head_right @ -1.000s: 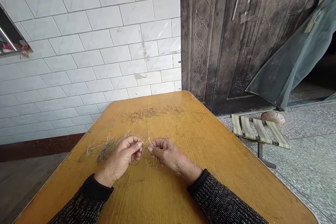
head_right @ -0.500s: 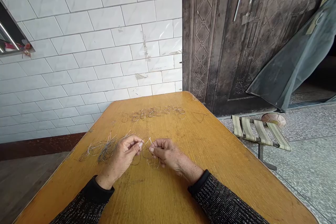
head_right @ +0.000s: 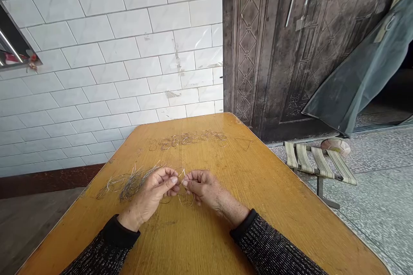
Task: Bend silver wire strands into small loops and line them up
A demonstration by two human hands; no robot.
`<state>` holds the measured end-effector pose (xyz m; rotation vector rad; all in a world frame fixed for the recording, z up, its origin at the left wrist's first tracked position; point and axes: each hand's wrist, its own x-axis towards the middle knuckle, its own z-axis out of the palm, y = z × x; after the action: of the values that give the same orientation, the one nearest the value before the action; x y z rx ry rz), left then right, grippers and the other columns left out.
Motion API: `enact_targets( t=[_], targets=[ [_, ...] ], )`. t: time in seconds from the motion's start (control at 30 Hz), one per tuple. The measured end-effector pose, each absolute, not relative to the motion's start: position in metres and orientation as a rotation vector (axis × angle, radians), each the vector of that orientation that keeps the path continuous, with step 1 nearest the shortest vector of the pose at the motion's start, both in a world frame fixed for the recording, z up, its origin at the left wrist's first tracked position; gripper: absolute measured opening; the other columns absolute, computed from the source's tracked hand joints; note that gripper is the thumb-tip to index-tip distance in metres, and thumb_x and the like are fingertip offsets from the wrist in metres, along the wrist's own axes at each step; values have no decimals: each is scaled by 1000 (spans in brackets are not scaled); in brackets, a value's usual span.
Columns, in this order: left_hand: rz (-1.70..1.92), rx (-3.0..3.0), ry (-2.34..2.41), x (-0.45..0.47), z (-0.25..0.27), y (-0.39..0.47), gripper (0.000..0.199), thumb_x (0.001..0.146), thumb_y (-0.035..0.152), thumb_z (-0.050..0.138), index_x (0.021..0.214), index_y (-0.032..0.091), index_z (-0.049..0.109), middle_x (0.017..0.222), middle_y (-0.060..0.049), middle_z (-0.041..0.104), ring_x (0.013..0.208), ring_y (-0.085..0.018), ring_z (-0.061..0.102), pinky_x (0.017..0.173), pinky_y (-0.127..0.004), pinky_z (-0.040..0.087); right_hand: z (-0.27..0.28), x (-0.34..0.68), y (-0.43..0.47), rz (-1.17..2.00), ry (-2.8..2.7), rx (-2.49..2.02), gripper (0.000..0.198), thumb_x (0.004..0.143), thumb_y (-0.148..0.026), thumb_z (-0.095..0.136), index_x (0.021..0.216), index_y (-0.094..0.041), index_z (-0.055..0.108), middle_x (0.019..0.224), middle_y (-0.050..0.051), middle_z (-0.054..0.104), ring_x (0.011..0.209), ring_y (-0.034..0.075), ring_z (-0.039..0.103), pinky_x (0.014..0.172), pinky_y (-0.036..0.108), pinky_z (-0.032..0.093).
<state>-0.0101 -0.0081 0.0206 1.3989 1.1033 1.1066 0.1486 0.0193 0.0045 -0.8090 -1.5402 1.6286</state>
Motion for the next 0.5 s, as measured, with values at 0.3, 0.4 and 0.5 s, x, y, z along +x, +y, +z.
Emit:
enact_targets(
  t=[0.3,0.4,0.5],
  targets=[
    [1164,1241,1076,-9,20,-7,22,64,19,64,77,17,46,65,3,53,55,-8,51,53,-21,37,4,148,20,1597,-1511,-780,38,66,-52,60,71,-15,52,58,-5,50,34,1,35,32,16,30],
    [1293,1148,1096,-10,19,-5,24,63,21,65,75,17,44,66,3,52,54,-7,51,54,-21,39,4,148,19,1564,-1479,-815,40,70,-55,54,73,-15,52,63,-3,53,36,2,39,33,15,32],
    [1428,1025,1062,-10,17,-3,28,61,21,67,73,18,42,68,3,53,61,-9,54,57,-22,42,2,147,19,1584,-1482,-844,42,69,-56,54,73,-15,52,64,-2,55,36,2,42,34,15,33]
  ],
)
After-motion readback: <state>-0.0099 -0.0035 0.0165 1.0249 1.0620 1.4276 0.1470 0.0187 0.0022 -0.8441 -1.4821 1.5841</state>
